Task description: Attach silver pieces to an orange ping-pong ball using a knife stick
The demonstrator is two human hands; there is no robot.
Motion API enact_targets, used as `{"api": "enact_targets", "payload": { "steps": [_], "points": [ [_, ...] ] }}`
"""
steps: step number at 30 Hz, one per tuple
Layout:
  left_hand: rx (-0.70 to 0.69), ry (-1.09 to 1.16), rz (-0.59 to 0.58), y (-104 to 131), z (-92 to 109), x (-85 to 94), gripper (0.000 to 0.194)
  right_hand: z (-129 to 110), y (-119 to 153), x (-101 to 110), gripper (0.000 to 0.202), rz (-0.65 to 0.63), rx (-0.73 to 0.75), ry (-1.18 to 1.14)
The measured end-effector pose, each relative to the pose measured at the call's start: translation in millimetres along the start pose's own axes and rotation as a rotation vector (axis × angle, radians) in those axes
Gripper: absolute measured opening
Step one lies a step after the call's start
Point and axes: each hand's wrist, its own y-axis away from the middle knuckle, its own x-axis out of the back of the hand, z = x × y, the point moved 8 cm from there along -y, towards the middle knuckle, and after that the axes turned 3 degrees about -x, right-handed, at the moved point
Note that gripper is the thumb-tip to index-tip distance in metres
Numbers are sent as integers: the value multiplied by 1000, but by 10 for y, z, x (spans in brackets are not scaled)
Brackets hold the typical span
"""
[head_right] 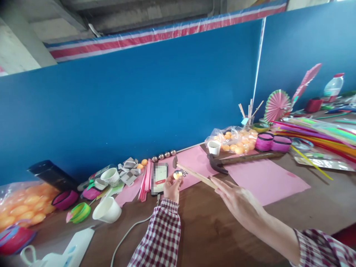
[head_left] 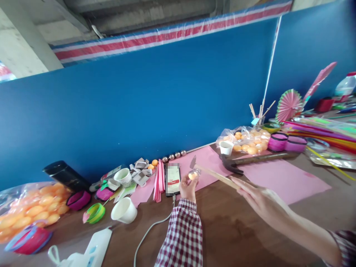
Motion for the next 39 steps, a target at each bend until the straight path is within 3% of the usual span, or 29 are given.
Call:
{"api": "enact_targets", "payload": {
  "steps": [4,9,13,19,27,34,39],
  "points": [
    [3,29,-35,2,-3,-29,37,35,-14,-79,38,-71,-36,-56],
    [-9,6,-51,11,21,-44,38,88,-15,-70,39,-37,-96,-155],
    [-23,33,-86,34,66,-86,36,82,-3,-115,38,-81,-84,-174],
    [27,189,-10,51,53,-69,40,69,-6,-90,39,-24,-119,-221],
    [85,346,-33,34,42,-72,27,73,-5,-134,40,-25,-164,-229],
    [148,337,-17,48,-28,-54,18,50,-4,-212,39,-41,-120,-216],
    [121,379,-36,41,1,-55,27,86,4,-164,40,8,-147,-224]
  ]
}}
